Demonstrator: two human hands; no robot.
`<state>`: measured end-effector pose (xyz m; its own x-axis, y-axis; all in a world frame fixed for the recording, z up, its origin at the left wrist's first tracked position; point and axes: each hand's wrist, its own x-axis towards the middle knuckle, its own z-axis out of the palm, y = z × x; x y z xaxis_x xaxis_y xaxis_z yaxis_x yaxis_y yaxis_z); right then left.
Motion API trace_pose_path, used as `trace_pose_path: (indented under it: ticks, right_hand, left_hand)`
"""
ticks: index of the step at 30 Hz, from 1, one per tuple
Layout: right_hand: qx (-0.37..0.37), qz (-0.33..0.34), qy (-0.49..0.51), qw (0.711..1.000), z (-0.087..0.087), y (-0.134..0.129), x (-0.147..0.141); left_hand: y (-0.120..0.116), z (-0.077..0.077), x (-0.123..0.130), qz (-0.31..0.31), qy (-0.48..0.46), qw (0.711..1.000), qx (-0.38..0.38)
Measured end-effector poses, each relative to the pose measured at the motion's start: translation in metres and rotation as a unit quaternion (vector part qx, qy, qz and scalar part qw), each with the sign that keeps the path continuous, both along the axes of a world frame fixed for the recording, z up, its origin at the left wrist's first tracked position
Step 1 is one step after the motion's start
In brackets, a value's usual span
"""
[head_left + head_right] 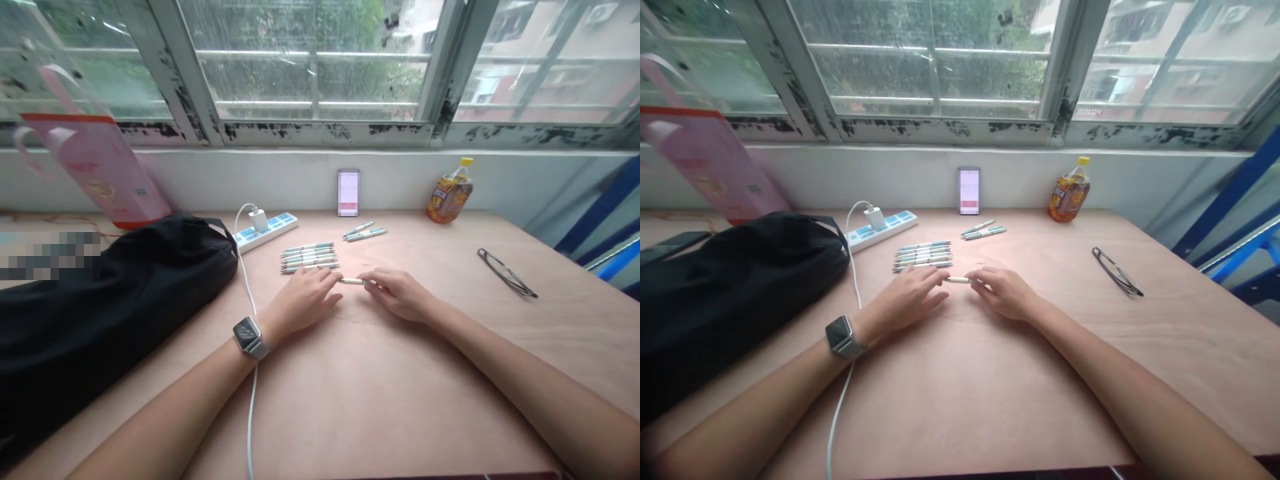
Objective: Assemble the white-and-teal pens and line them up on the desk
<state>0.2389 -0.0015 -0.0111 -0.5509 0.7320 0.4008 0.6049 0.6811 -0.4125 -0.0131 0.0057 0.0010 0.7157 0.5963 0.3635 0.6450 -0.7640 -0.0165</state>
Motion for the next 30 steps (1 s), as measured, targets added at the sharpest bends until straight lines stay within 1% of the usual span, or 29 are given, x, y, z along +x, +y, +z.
trace_pose_path:
  ticks: [2,5,9,12,14,17,20,24,28,30]
  right_hand:
    - [-0.01,0.004,-0.02,1.0,0.0002,-0.0013,-0.001]
    - [-0.02,-0.002,-0.042,0.999,-0.0002,-0.0024,-0.0022]
    - [0.001,0.0,-0.042,0.999,-0.0014,-0.0035,-0.0038]
    - [0.033,0.001,-0.022,0.999,-0.001,-0.0037,-0.0038]
    - [0.046,0.002,-0.011,0.999,0.0005,-0.0037,-0.0033]
    - [0.042,0.009,-0.03,0.999,0.0026,-0.0038,-0.0034]
    - [0.047,0.001,-0.058,0.997,0.0021,-0.0045,-0.0048]
    - [0.037,-0.017,-0.053,0.998,-0.001,-0.0069,-0.0074]
    - [0.024,0.012,-0.059,0.998,-0.0032,-0.008,-0.0095]
    - [0.024,0.011,-0.064,0.998,-0.0044,-0.0077,-0.01]
  left_hand:
    - [-0.0003,-0.0003,0.0007,-0.032,0.022,0.999,0.004]
    - [0.0016,0.0,-0.0015,-0.062,0.01,0.998,-0.023]
    - [0.0019,-0.0005,-0.003,-0.073,-0.047,0.988,-0.13]
    - [0.0009,-0.0018,-0.0015,-0.07,-0.103,0.968,-0.218]
    - [0.0003,-0.003,-0.0002,-0.063,-0.136,0.956,-0.252]
    - [0.0001,-0.0053,0.0008,-0.06,-0.145,0.954,-0.257]
    - [0.0008,-0.0067,0.0006,-0.055,-0.143,0.955,-0.255]
    - [0.0015,-0.0061,0.0003,-0.051,-0.149,0.952,-0.263]
    - [0.0013,-0.0064,0.0001,-0.048,-0.142,0.953,-0.264]
    - [0.0013,-0.0066,0.0001,-0.044,-0.139,0.954,-0.261]
